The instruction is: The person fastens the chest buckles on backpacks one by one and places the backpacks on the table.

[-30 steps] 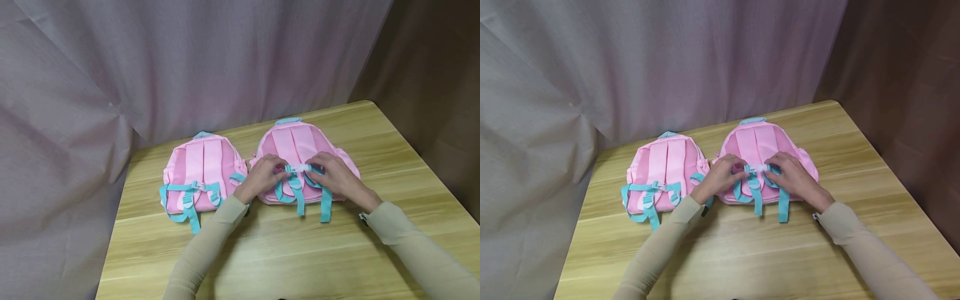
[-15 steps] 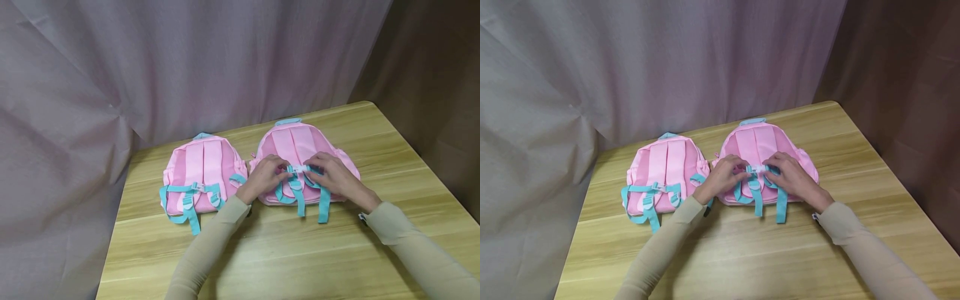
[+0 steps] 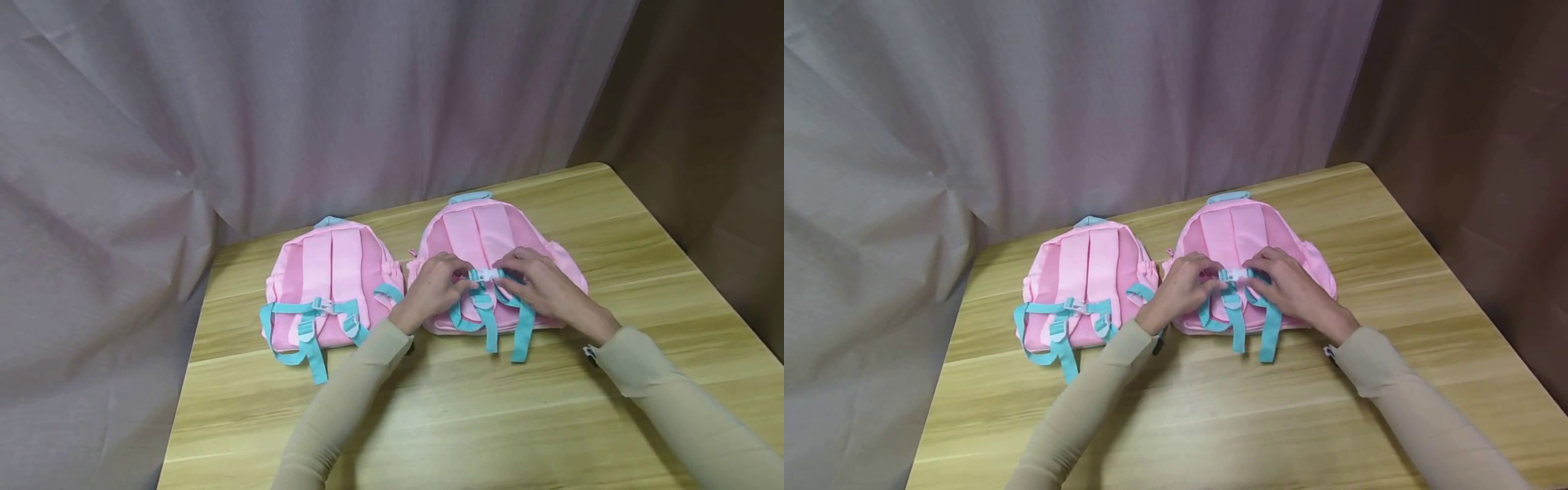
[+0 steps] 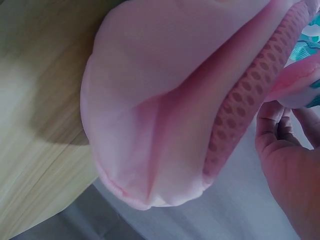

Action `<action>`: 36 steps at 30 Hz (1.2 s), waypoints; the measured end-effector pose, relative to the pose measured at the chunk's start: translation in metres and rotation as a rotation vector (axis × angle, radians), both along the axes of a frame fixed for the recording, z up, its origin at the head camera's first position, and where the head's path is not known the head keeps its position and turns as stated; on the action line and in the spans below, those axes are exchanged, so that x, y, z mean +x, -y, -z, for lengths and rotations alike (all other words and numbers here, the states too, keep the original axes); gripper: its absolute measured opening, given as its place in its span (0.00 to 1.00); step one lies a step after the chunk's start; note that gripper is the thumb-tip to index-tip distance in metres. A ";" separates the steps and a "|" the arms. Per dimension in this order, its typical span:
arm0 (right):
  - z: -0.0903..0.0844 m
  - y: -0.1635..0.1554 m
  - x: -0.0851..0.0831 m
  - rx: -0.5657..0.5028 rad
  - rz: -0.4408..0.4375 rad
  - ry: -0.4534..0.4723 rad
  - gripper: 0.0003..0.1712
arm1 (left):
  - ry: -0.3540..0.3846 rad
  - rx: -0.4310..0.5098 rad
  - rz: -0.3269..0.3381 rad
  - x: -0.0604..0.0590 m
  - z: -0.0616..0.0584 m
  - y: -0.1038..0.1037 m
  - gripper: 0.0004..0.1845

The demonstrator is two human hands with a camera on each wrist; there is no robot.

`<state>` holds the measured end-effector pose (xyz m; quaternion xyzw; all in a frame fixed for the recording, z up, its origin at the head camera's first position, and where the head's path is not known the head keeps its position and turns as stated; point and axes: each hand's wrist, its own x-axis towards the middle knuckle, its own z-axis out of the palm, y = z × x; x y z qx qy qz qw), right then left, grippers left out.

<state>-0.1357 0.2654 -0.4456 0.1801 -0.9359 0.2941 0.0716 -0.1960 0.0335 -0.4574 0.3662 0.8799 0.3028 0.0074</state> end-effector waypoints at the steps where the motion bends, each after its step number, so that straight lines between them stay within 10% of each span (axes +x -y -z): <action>1: 0.000 0.000 0.000 -0.002 -0.002 -0.003 0.14 | 0.001 -0.003 -0.005 0.000 0.000 0.000 0.14; 25: 0.003 0.002 0.000 0.017 0.013 0.071 0.15 | -0.006 -0.059 0.003 0.003 0.003 -0.005 0.15; 36: -0.001 0.007 0.001 0.043 0.007 0.078 0.22 | -0.135 -0.119 0.052 0.004 -0.002 0.007 0.22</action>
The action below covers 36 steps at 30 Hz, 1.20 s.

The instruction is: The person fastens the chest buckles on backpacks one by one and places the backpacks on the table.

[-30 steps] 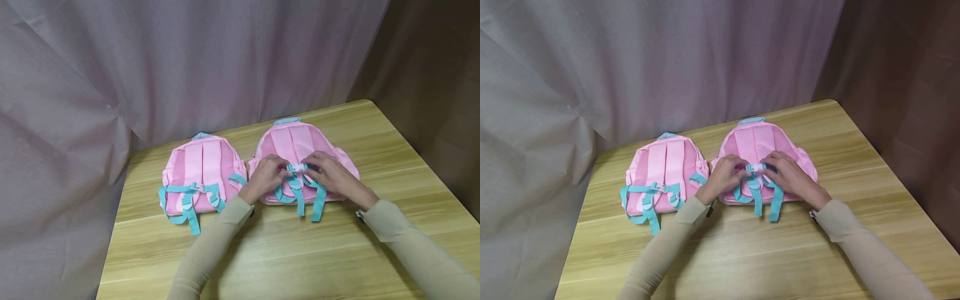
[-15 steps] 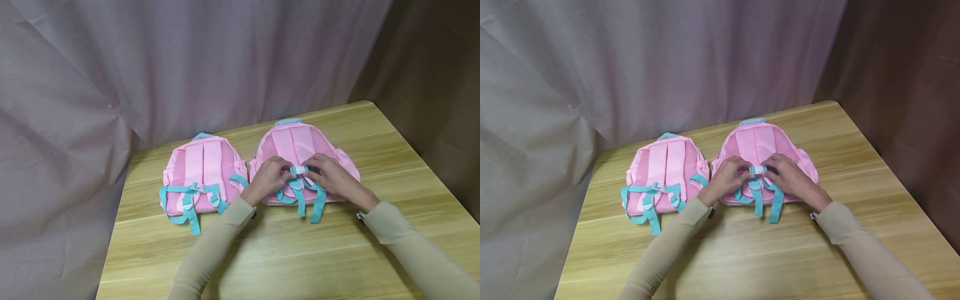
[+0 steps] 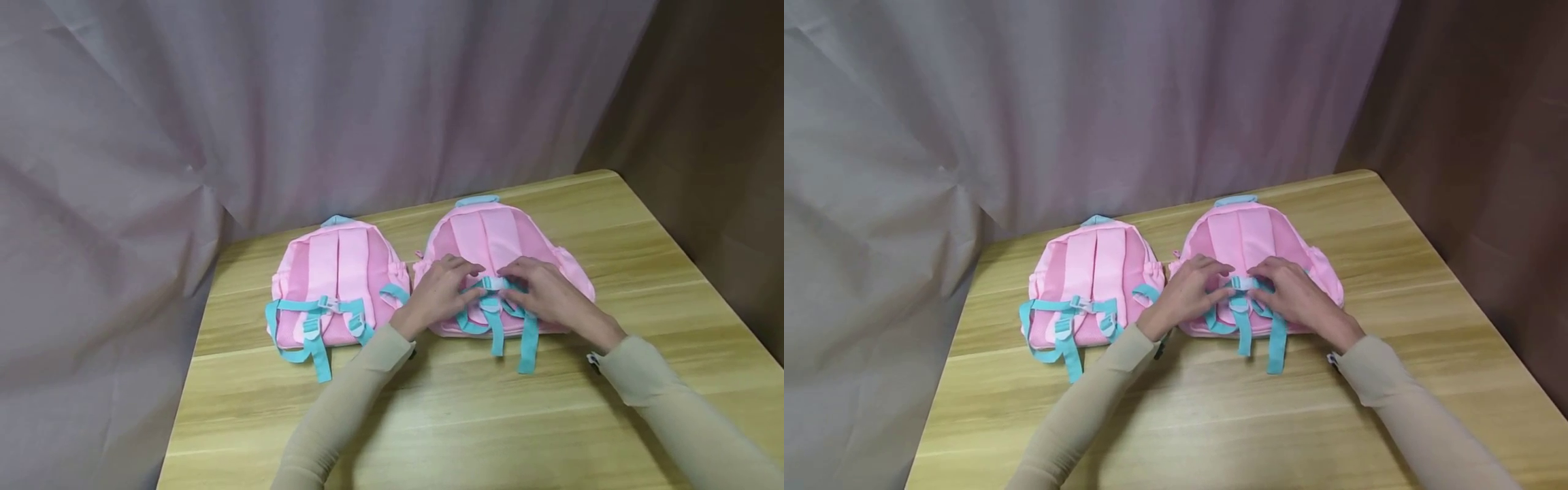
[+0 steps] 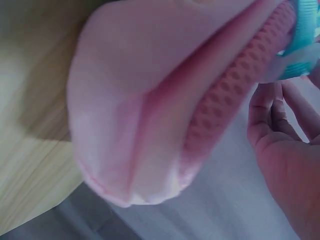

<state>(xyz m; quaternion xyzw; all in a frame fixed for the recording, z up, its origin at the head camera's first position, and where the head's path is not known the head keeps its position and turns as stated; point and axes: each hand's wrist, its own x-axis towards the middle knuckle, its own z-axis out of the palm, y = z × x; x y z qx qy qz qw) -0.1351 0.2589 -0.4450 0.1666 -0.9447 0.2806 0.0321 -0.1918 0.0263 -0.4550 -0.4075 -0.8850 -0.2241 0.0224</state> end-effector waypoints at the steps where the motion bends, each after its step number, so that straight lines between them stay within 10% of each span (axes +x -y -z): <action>1: -0.001 0.001 0.000 0.002 -0.001 -0.003 0.23 | -0.010 0.001 -0.004 0.001 -0.001 0.002 0.22; 10: -0.009 0.023 0.004 -0.045 -0.025 -0.121 0.29 | -0.028 0.021 -0.033 0.004 -0.014 0.025 0.21; 36: -0.019 0.133 -0.012 -0.096 -0.256 -0.041 0.27 | 0.078 0.026 -0.207 0.001 -0.032 0.155 0.17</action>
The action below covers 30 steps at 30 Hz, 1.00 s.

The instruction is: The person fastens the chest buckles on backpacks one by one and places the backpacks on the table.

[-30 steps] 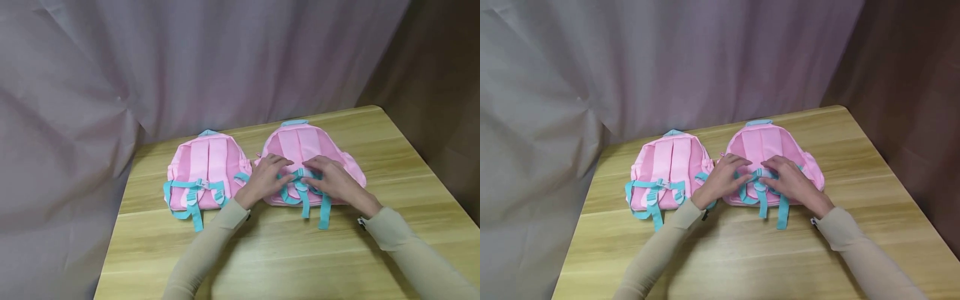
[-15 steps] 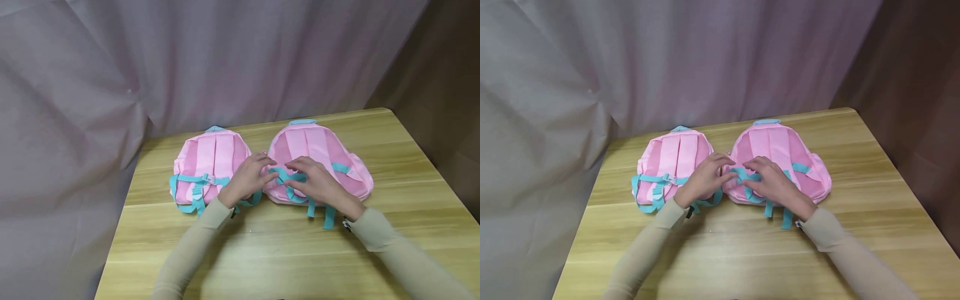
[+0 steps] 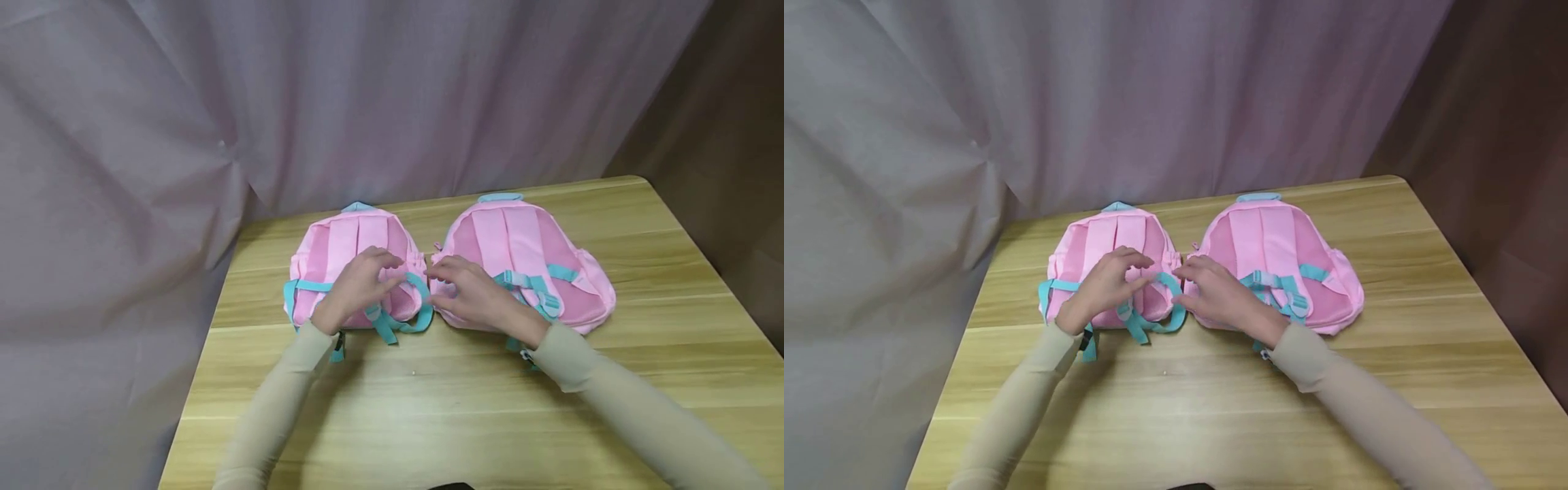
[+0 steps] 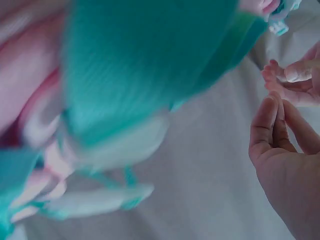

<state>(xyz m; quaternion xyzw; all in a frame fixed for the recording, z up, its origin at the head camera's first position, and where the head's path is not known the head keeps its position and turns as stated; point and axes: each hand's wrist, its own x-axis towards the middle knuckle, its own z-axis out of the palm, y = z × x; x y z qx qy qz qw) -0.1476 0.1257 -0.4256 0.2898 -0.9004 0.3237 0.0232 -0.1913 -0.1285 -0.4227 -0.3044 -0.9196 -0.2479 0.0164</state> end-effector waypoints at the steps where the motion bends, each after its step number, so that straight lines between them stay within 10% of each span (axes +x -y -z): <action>1: 0.001 0.005 0.000 0.001 -0.010 0.001 0.26 | 0.008 -0.007 -0.014 -0.001 -0.001 0.008 0.17; 11: 0.006 0.048 -0.005 0.029 -0.081 0.034 0.27 | 0.111 -0.049 -0.111 -0.005 -0.003 0.069 0.16; 30: 0.022 0.100 -0.029 0.033 -0.055 0.131 0.23 | 0.144 -0.085 -0.052 -0.007 0.005 0.090 0.14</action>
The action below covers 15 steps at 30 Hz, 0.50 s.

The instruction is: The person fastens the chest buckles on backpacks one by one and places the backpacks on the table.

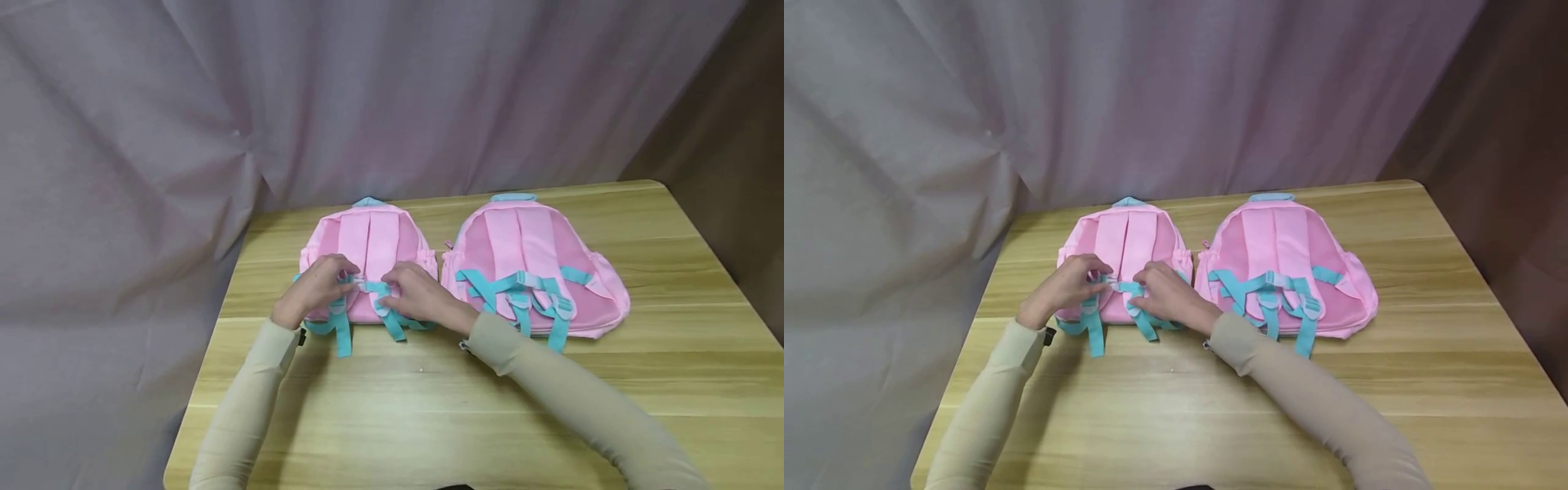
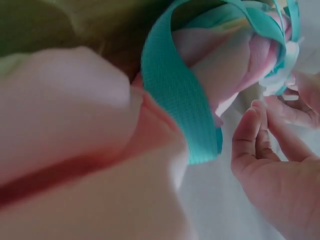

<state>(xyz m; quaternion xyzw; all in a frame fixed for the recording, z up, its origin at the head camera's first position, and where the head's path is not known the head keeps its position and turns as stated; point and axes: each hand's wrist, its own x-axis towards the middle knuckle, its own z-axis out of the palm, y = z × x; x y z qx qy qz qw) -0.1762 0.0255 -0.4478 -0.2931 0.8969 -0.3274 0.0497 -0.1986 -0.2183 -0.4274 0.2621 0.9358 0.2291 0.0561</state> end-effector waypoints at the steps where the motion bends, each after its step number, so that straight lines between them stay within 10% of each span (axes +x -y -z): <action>1: 0.001 0.002 0.000 0.005 0.004 0.006 0.23 | -0.005 0.001 0.002 0.000 0.000 0.001 0.14; 15: 0.004 0.035 -0.019 0.105 -0.020 0.025 0.20 | -0.037 0.013 -0.039 0.000 0.003 0.008 0.13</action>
